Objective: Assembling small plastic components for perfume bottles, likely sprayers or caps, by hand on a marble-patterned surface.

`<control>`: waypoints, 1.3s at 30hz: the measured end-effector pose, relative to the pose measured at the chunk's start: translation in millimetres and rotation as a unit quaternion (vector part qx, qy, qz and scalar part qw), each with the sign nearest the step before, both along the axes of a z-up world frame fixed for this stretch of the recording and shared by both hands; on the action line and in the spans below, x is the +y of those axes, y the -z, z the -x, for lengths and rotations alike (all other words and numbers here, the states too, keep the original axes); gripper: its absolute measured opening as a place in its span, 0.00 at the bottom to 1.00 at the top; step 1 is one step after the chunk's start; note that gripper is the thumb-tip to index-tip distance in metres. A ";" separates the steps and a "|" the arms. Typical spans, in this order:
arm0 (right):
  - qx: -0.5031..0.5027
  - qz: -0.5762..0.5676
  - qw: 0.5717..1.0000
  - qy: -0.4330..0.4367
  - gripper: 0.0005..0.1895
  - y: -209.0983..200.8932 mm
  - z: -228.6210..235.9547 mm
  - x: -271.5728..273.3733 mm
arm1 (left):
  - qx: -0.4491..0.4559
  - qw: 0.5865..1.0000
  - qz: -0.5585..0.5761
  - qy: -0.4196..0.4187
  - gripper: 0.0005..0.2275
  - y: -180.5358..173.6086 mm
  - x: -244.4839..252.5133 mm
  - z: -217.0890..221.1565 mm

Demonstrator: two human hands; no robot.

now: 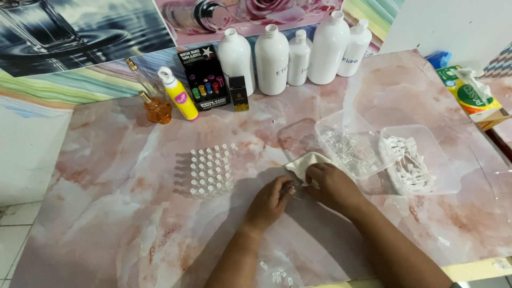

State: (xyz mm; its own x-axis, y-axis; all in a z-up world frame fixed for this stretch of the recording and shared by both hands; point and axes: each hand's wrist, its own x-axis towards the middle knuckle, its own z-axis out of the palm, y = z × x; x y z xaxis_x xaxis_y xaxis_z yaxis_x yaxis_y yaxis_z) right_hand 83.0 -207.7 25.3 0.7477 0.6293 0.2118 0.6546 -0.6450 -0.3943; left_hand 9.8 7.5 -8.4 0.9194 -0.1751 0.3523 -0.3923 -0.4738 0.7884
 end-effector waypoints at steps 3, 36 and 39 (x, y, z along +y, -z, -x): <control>0.046 -0.058 0.995 0.064 0.13 -0.9 3.9 1.1 | -0.010 0.998 -0.064 0.010 0.12 -6.1 0.6 -1.9; 0.120 -0.421 0.898 0.054 0.19 -0.1 28.9 39.8 | 0.053 0.942 0.322 -0.074 0.19 -8.6 -21.6 0.6; 0.114 -0.419 0.900 0.042 0.20 7.7 26.7 40.5 | 0.037 0.963 0.253 -0.091 0.16 7.5 -18.1 -2.2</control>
